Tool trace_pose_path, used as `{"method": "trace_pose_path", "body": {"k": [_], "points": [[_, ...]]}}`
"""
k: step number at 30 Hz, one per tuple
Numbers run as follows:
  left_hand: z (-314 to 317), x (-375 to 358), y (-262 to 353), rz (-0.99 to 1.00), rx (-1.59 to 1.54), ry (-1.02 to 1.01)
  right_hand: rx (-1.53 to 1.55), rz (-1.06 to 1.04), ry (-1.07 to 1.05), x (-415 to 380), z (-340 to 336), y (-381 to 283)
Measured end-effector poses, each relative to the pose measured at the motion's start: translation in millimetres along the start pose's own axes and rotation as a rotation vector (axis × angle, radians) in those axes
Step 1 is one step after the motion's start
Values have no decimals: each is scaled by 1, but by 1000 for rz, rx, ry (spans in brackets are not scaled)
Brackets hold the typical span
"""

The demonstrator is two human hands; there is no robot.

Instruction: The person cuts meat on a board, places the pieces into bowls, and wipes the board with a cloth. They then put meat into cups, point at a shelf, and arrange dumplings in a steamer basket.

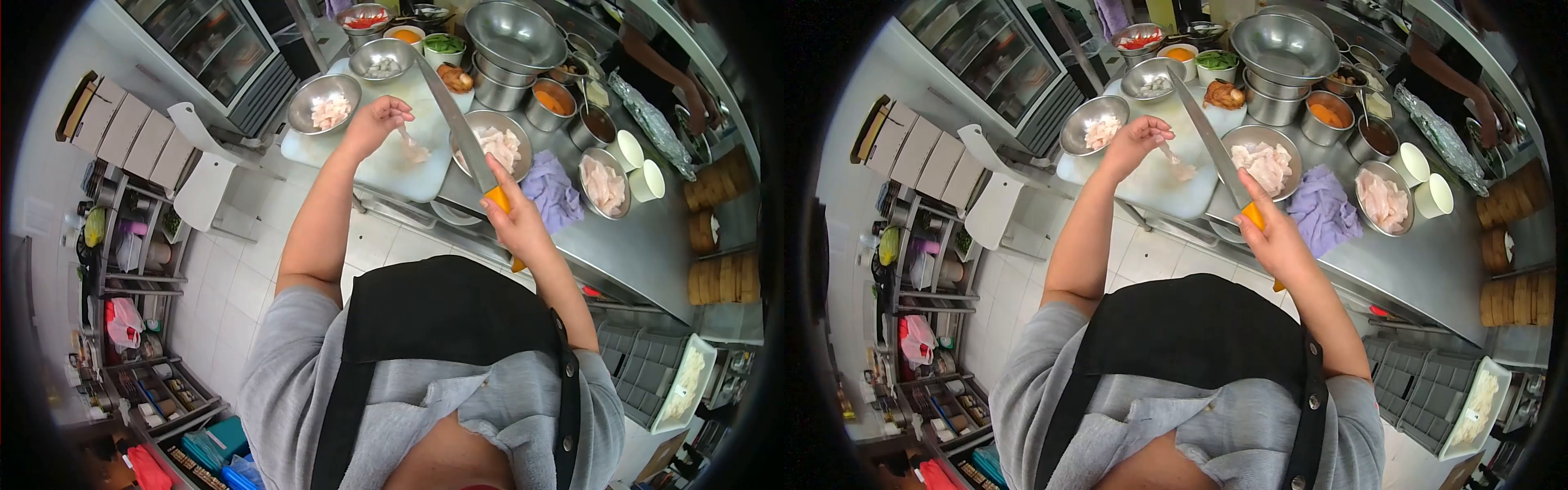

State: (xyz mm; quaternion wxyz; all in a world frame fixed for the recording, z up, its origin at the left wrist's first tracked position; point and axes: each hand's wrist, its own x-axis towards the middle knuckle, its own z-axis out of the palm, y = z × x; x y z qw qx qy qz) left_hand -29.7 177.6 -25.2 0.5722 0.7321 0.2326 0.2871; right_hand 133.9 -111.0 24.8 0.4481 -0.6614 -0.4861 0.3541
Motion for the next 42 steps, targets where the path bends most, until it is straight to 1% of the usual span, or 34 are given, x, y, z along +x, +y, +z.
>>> {"method": "trace_pose_path", "body": {"k": [3, 6, 9, 11, 12, 14, 15, 16, 19, 20, 23, 26, 27, 29, 31, 32, 33, 35, 36, 38, 41, 42], "points": [[-11, -3, -1, -13, 27, 52, 0, -9, -14, 2, 4, 0], [-11, -2, -16, -12, 114, 69, -18, 0, -14, 3, 8, 5], [6, -10, -49, 127, 187, -53, -44, 15, -5, 0, 9, 9], [33, -33, -67, 170, 322, -170, -95, 3, 9, -2, 8, 14], [43, -42, -70, 194, 390, -229, -88, 43, 6, -3, 7, 12], [50, -49, -58, 278, 440, -205, -69, 127, 7, -9, 5, 9], [54, -51, -53, 319, 463, -194, -69, 91, 39, -11, 3, 11], [54, -46, -51, 369, 390, -133, -70, 55, 71, -12, 1, 15], [58, -26, -25, 439, 504, 28, -26, -19, 166, -15, -12, 24], [63, -13, -22, 489, 495, 66, -1, -21, 196, -16, -15, 24], [87, 20, -3, 455, 539, -75, 77, 4, 278, -24, -27, 14], [117, 60, -15, 303, 951, -392, 102, 46, 270, -34, -34, 3], [128, 69, -16, 240, 1093, -449, 96, 61, 270, -37, -36, 2], [147, 84, -18, 108, 1377, -560, 18, 20, 259, -43, -39, 9], [155, 93, -36, 259, 1428, -447, -5, 65, 240, -50, -42, 9], [159, 98, -45, 336, 1449, -392, 13, 131, 226, -55, -44, 2], [162, 98, -34, 268, 1466, -445, 31, 197, 210, -59, -47, -1], [162, 97, -4, 126, 1498, -549, 28, 124, 262, -66, -48, 5], [162, 102, -6, 130, 1473, -545, 26, 85, 285, -68, -49, 7], [155, 117, -12, 135, 1427, -536, 8, 83, 320, -71, -51, 10], [120, 102, 36, 90, 885, -543, 12, 60, 328, -71, -54, 14], [110, 100, 34, 37, 716, -542, 15, 48, 320, -69, -54, 15]]}}
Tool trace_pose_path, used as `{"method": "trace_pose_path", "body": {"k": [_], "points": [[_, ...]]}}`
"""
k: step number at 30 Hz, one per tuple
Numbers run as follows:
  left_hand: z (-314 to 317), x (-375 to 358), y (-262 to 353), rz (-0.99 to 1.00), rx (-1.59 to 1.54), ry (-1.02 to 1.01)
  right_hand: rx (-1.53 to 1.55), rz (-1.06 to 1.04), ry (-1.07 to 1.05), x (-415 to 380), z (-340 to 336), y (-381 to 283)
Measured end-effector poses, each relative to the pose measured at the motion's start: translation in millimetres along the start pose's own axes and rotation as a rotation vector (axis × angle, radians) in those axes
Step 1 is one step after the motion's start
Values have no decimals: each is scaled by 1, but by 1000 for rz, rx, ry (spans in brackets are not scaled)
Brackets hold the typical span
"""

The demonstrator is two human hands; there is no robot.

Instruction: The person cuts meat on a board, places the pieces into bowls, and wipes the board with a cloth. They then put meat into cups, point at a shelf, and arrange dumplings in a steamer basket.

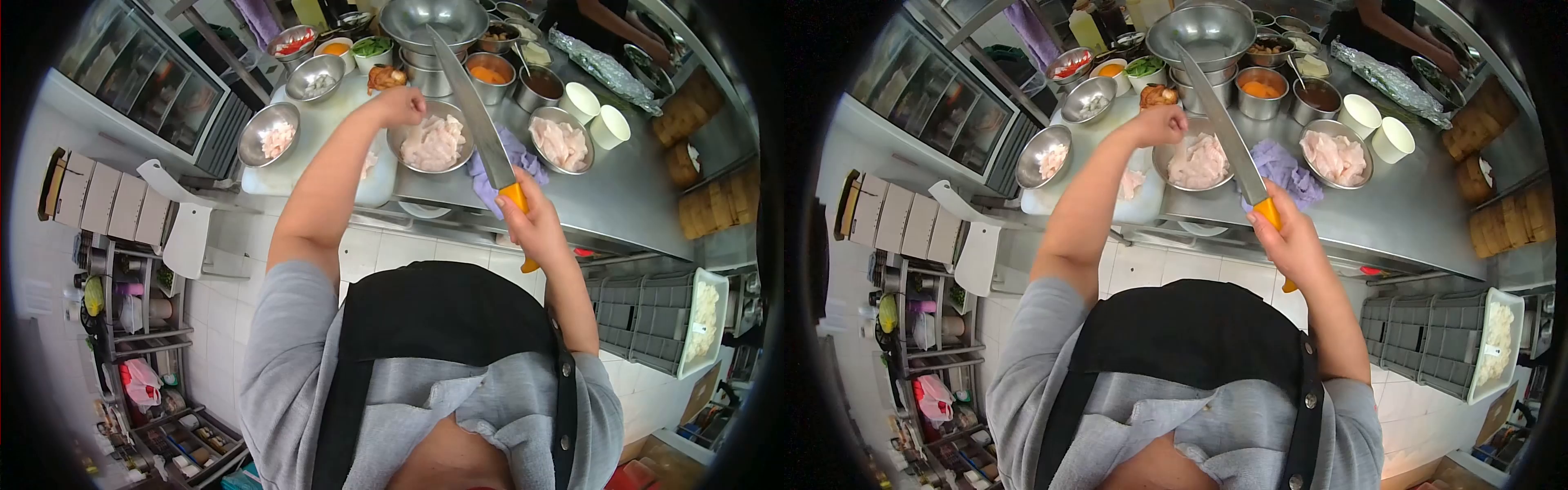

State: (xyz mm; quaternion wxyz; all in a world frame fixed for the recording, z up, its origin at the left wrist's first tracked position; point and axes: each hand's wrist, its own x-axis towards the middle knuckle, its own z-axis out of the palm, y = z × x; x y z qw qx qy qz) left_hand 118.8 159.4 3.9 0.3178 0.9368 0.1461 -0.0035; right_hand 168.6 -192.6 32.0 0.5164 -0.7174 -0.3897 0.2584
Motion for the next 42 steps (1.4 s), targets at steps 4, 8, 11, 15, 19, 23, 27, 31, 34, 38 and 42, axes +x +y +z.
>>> {"method": "trace_pose_path", "body": {"k": [4, 8, 11, 15, 19, 23, 27, 31, 34, 38, 42], "points": [[-12, -23, -16, -88, -426, 36, 113, 84, -117, 12, 11, 1], [-9, -42, -18, -140, -365, 87, 103, 52, -175, 23, 27, 9], [-9, -50, -17, -33, -236, 152, 79, 28, -186, 31, 33, 3], [-30, -73, -1, 28, -297, 175, 83, 35, -172, 31, 41, -7], [-53, -105, -1, 60, -458, 164, 118, 30, -204, 32, 51, 3], [-30, -120, -63, -91, -490, 153, 31, 0, -241, 31, 63, 18], [21, -135, -136, -236, -97, 614, -89, 22, -337, 29, 73, 13], [57, -167, -107, -4, 100, 724, -127, 5, -378, 32, 83, 14], [86, -173, -80, 291, 215, 591, -172, 38, -414, 35, 92, -3], [97, -171, -85, 164, 159, 665, -306, -3, -447, 39, 106, -1], [97, -179, -86, 114, 113, 721, -438, -82, -516, 45, 122, 18]]}}
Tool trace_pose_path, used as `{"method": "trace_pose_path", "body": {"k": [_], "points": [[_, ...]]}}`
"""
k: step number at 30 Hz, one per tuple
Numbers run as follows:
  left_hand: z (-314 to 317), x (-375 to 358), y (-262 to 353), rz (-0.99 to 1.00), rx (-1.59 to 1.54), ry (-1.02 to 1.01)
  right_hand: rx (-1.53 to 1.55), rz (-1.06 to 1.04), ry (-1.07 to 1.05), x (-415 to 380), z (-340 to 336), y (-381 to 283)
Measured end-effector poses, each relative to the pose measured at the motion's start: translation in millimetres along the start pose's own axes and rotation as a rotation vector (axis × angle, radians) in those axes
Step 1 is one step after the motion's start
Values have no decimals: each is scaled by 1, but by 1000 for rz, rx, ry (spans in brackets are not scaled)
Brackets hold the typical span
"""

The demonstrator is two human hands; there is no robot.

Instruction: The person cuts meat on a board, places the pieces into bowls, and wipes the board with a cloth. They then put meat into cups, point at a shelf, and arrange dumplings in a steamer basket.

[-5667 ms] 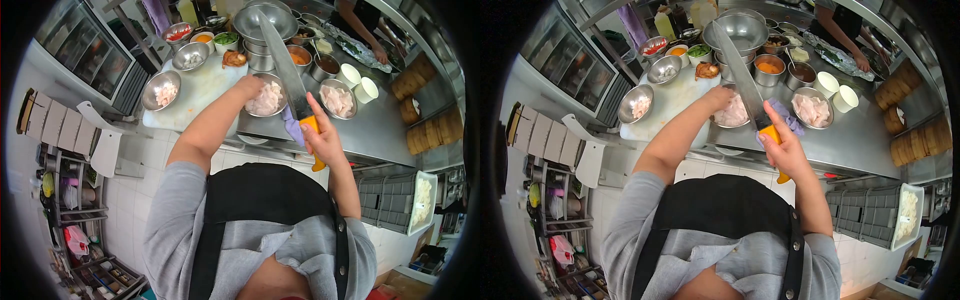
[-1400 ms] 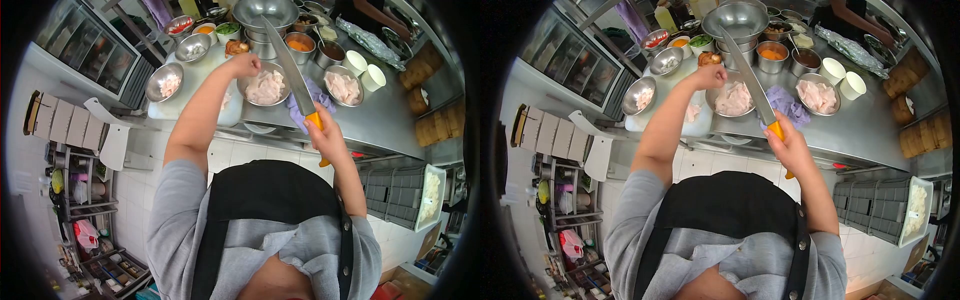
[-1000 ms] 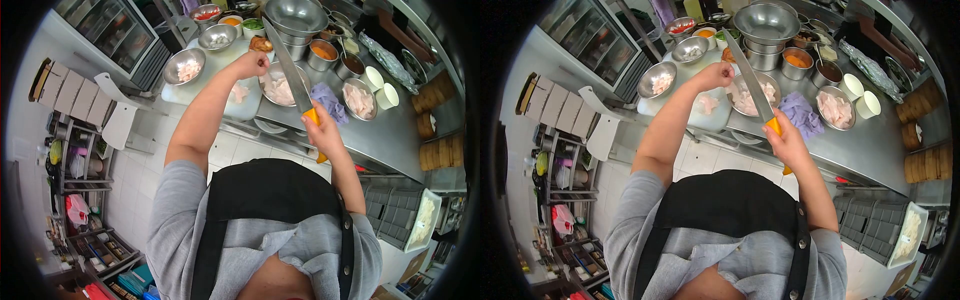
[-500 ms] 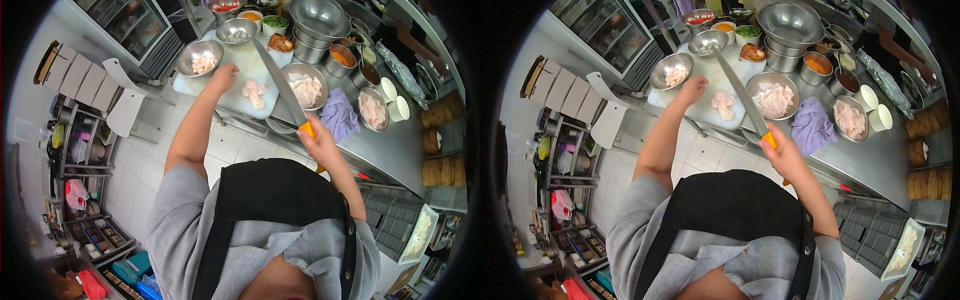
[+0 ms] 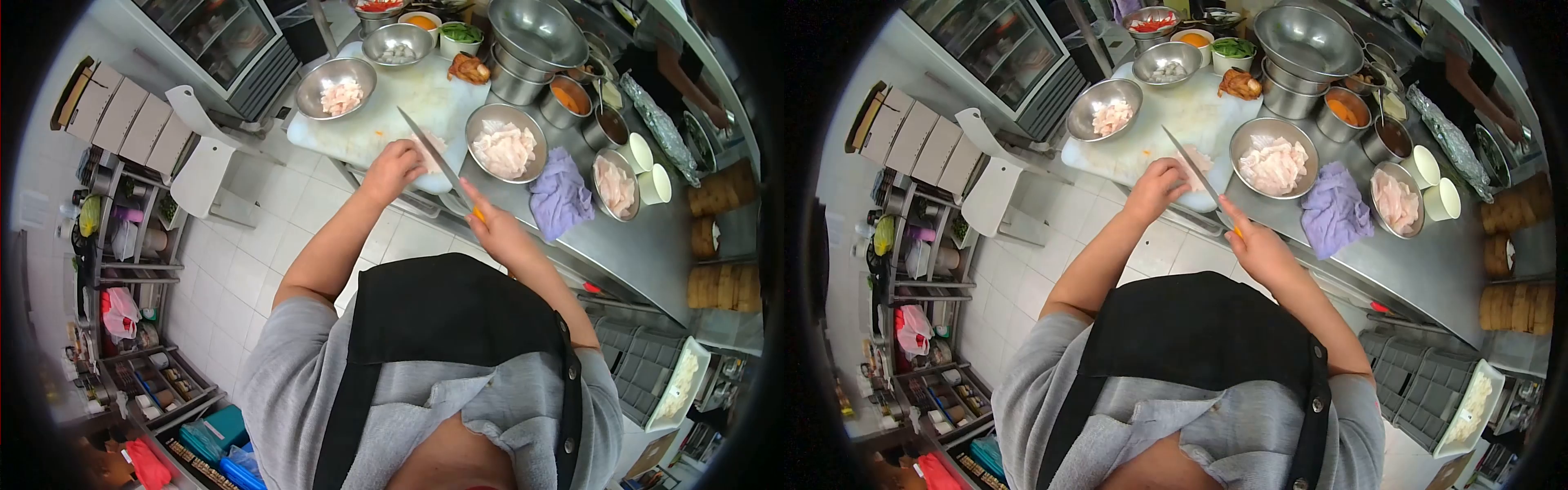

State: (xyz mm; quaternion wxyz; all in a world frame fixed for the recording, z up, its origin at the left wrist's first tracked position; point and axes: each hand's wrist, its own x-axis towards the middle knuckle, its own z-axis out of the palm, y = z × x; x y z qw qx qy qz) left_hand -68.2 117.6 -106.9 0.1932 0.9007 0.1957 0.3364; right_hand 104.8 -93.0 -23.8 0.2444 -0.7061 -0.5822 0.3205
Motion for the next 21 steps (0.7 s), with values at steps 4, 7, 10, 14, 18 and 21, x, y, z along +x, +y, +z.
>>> {"method": "trace_pose_path", "body": {"k": [4, 7, 10, 14, 18, 21], "points": [[-13, -6, 11, 17, 23, 123, -92, -145, 115, 5, 4, -1], [-24, -10, 3, -18, 42, 226, -67, -304, 260, -8, -21, -36], [-30, -14, 4, -36, 58, 285, -56, -430, 358, -7, -17, -30], [-24, -13, 7, 6, 75, 221, -306, 46, -152, 19, -15, 0], [-12, 0, 7, 35, 67, 100, -327, 47, -181, 16, -12, -14], [0, 3, -3, 8, 44, 65, -289, 31, -159, 21, -3, -7]]}}
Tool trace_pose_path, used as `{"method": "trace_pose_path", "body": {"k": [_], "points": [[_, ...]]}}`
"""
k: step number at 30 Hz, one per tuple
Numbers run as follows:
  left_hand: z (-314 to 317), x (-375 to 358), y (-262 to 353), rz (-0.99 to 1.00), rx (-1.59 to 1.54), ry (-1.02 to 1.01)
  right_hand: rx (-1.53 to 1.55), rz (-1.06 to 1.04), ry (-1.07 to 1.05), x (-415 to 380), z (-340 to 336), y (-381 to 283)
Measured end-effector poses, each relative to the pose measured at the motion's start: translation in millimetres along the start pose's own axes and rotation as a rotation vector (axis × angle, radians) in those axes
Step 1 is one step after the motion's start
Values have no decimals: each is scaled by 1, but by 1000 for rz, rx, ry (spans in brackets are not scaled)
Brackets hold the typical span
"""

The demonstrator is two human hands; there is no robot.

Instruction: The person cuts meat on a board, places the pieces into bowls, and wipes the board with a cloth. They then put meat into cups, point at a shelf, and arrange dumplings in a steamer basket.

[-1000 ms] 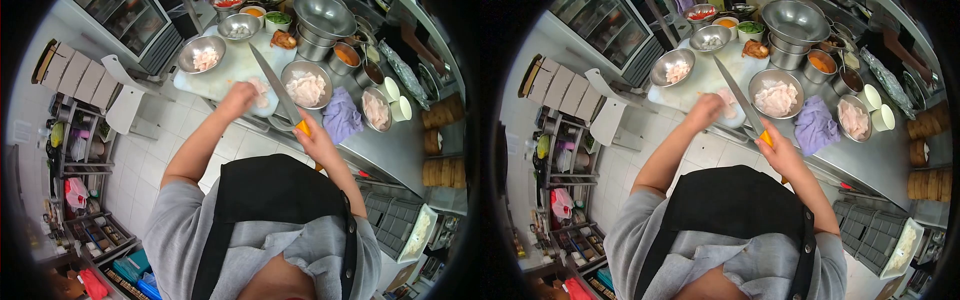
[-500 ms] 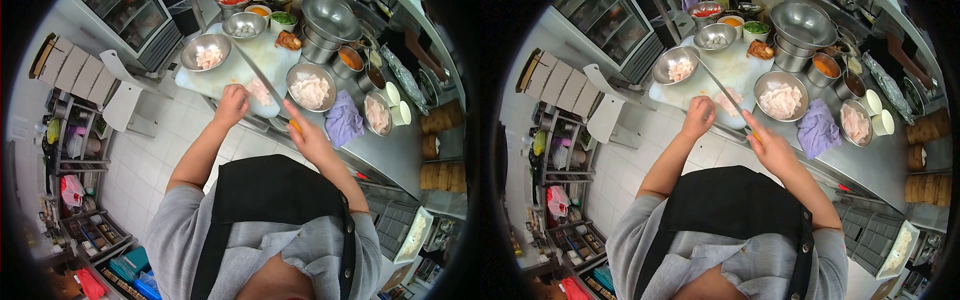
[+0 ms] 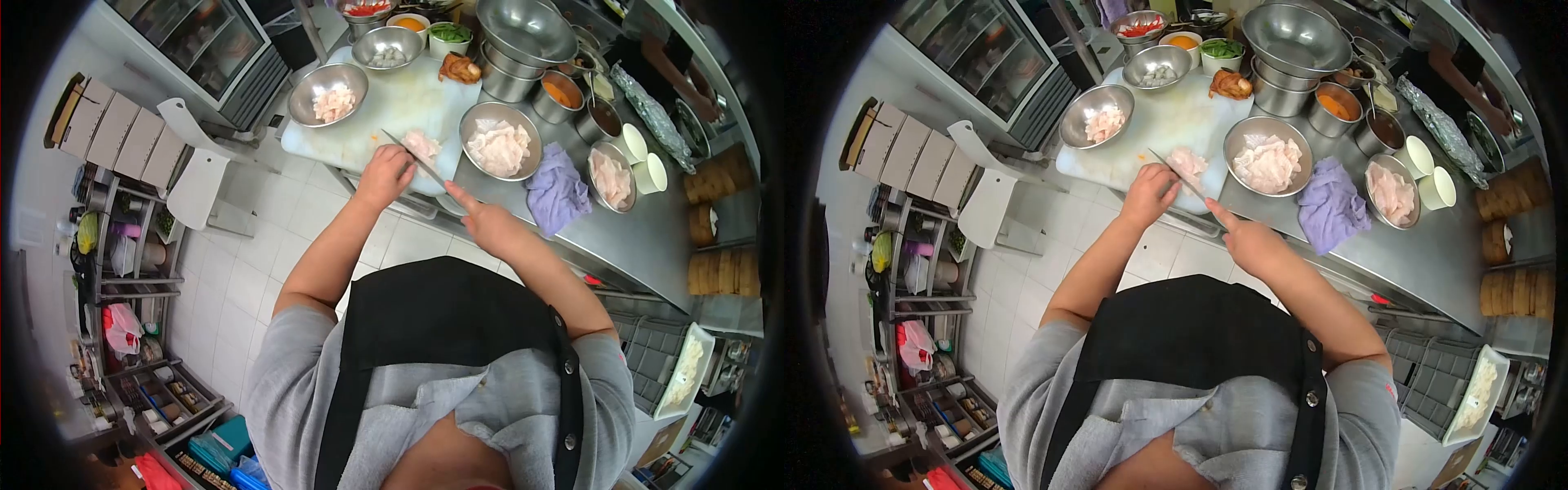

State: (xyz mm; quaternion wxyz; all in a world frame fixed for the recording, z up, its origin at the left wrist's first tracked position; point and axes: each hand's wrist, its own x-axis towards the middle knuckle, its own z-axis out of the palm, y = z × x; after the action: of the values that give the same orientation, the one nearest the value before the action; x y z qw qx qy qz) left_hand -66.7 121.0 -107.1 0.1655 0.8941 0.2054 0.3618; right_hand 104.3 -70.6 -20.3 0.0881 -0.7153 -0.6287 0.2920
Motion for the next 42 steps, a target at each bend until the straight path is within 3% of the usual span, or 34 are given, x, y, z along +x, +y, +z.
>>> {"method": "trace_pose_path", "body": {"k": [7, 13, 20, 23, 26, 29, 35, 38, 41, 42], "points": [[-2, -1, 4, 4, 21, -50, 6, 10, 25, 25, 8, -8], [-9, 4, -9, 77, 76, -170, 166, 30, -39, -35, 5, 23], [-16, 55, -20, 464, 258, -305, 483, -40, 345, -84, -10, 33], [6, 74, -33, 462, 153, -507, 567, -72, 430, -88, -17, 33], [22, 91, -25, 337, 264, -539, 545, -114, 517, -95, -18, 35], [40, 89, -31, 60, 309, -305, 507, -136, 604, -98, -13, 44], [40, 93, -2, -290, 445, -317, 680, 90, 610, -126, -24, 47], [38, 107, 32, -154, 473, -166, 725, 129, 633, -134, -32, 47], [57, 128, 42, 105, 231, -336, 784, 157, 628, -138, -36, 50], [59, 132, 52, 45, 273, -463, 804, 171, 616, -138, -39, 49]]}}
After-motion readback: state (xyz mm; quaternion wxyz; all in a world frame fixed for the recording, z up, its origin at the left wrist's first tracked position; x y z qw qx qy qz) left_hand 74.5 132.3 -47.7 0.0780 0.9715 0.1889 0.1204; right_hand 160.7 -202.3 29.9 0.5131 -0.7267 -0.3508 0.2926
